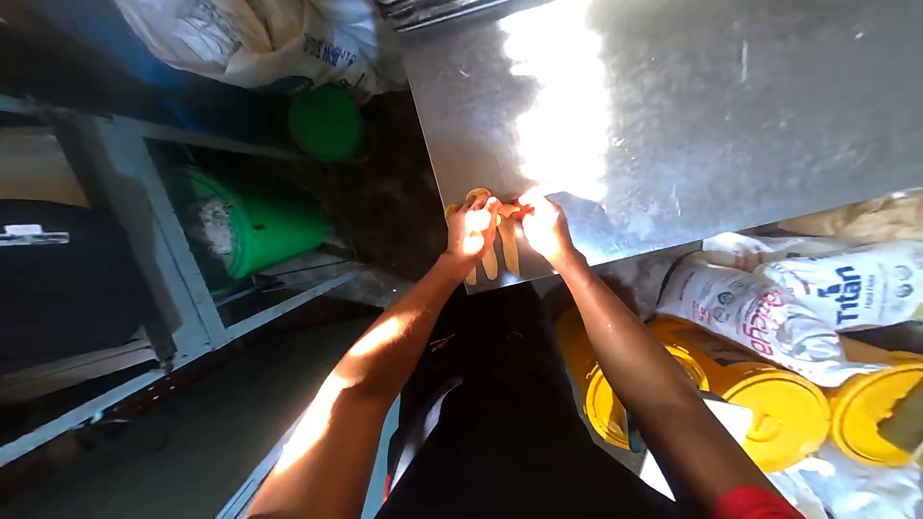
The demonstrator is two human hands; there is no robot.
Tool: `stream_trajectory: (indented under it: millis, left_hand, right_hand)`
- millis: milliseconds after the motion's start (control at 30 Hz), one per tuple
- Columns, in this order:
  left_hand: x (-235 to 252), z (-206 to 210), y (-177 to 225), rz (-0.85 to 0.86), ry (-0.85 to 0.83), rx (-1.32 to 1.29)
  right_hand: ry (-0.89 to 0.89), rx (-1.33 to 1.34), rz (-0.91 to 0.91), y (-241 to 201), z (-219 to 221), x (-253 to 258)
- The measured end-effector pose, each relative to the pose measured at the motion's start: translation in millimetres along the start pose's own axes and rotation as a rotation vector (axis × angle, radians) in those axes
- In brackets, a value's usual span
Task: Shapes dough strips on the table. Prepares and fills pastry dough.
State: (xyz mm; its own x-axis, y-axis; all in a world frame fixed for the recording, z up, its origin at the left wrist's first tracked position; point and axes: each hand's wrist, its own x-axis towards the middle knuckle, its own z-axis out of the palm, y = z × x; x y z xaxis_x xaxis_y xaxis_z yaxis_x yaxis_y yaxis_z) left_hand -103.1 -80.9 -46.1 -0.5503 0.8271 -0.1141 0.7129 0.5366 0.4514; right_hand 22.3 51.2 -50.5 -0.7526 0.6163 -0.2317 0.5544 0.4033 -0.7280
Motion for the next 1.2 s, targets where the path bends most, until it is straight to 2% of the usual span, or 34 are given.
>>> stream_trajectory:
  millis: [100,200,300,400,533,667,733,833,967,1033,1133,1200]
  left_hand:
    - [4,1,7,-0.131,0.02,-0.111]
    - [10,4,13,-0.277,-0.049,-0.257]
    - [-2,-14,26,-0.355,-0.089,-0.431]
    - [-11,-19,31,-0.4,-0.091,-0.454]
    - [-20,-12,30,-0.351,-0.015,-0.346]
    - [-19,6,26,-0.322,0.175,-0.256]
    - [-20,14,30,-0.34,0.215,-0.265]
    - [-31,15,38,-0.287,0.169,-0.348]
    - [-46,33,30,-0.149,0.132,-0.237]
    - [-48,31,29,-0.116,0.077,-0.16]
    - [-49,13,30,-0.09,-0.051,-0.055]
    - [-48,1,28,-0.079,-0.12,-0.042]
  right_hand:
    - [0.083,0.141,-0.008,9,4,-13]
    - [0.118,0.162,0.067,-4,2,-28]
    - [0.111,0.176,0.12,-11,0,-35]
    - [0.119,0.205,0.123,-11,1,-35]
    - [0.148,0.195,0.086,-7,5,-33]
    - [0.242,0.176,0.057,-7,19,-34]
    - [0.257,0.099,0.071,-13,25,-34]
    - [0.215,0.021,0.087,-20,29,-39]
    - [0.309,-0.095,-0.146,-2,46,-40]
    - [0.256,-0.125,-0.185,4,44,-46]
    - [0.045,-0.284,-0.24,2,15,-47]
    - [0.043,-0.306,-0.285,-7,-3,-38]
